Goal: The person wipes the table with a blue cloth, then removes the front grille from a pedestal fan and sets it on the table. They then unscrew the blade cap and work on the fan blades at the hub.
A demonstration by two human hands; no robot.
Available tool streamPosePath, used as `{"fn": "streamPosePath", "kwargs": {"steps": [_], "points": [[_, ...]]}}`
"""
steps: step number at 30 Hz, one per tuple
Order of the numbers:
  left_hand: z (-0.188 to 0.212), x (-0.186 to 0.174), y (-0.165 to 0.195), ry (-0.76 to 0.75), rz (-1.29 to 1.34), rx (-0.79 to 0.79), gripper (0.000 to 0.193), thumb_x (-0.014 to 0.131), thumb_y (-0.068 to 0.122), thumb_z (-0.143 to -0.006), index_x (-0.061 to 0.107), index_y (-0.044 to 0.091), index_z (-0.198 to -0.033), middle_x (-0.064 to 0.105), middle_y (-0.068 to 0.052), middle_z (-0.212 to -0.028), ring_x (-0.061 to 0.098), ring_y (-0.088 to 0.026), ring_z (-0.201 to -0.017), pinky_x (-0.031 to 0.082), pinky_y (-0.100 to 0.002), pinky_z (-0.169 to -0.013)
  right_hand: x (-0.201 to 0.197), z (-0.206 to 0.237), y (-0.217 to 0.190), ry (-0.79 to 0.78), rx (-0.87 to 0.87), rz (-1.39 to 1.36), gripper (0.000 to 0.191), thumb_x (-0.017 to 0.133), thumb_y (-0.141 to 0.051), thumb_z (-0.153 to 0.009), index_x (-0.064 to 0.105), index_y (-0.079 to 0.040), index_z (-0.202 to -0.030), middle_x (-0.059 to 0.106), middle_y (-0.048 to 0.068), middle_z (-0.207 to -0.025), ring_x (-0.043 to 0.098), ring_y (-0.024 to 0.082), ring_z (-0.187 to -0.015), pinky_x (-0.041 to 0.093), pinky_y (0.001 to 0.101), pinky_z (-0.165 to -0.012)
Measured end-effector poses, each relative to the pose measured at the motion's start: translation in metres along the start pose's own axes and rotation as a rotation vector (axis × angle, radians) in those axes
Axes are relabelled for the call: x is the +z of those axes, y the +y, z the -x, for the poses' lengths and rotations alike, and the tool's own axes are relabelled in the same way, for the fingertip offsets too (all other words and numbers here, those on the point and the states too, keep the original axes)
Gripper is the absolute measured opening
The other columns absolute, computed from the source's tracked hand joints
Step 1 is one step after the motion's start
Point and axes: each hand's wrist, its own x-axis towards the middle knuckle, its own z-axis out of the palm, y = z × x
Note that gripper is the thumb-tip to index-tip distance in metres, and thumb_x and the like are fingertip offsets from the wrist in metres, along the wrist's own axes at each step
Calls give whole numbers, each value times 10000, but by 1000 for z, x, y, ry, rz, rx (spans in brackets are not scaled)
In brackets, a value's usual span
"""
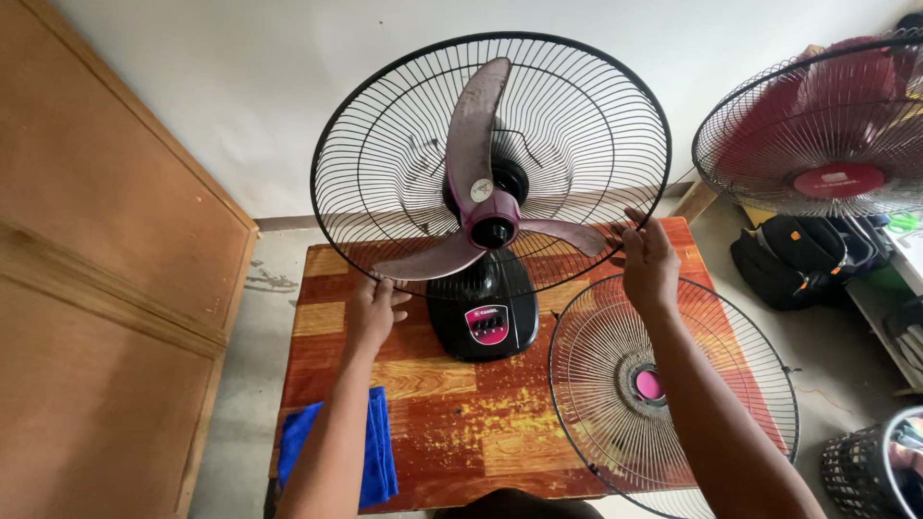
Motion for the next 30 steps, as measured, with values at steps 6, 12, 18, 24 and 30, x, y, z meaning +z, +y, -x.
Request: {"fn": "streamPosePath", "kwargs": {"steps": [6, 12, 18, 24, 30], "points": [[11, 9, 8, 51, -21, -3, 270, 493, 201, -1057, 621, 16, -1205, 736, -80, -1090, 777, -196, -915, 618, -314, -609, -21, -15, -13, -130, -33, 42, 361, 545, -168, -1046, 535, -13, -1372, 736, 129, -1143, 741, 164, -991, 598, 301, -765], [19, 14, -1, 48, 129, -37, 404, 488, 278, -1042, 504, 39, -1367, 633, -156, -1300, 734, -272, -1094, 627, -397, -789, -51, -49, -56, -99, -238, 289, 517, 575, -326, -1107, 439, 19, -1468, 687, 207, -1215, 688, 243, -1060, 604, 395, -868], [48, 45, -19, 289, 286, -179, 580, 484, 370, -1009, 327, 113, -1505, 562, -154, -1338, 662, -253, -1094, 582, -407, -802, -49, -76, -122, -42, -574, 327, 515, 662, -272, -1128, 450, -52, -1542, 601, 237, -1484, 607, 324, -1400, 550, 480, -1084], [92, 100, -27, 263, 250, -157, 497, 477, 424, -1020, 456, 49, -1345, 629, -137, -1110, 668, -174, -862, 535, -280, -588, -29, -75, -169, 23, -951, 441, 559, 781, -196, -1028, 496, -49, -1486, 533, 173, -1441, 558, 322, -1380, 497, 485, -1137], [90, 142, 17, -34, 308, -79, 532, 444, 498, -1043, 617, 4, -1142, 674, -55, -824, 661, -99, -615, 480, -225, -472, 3, -54, -181, 143, -1187, 626, 481, 893, -215, -949, 613, -48, -1303, 581, 147, -1339, 534, 338, -1290, 450, 511, -1094]]}}
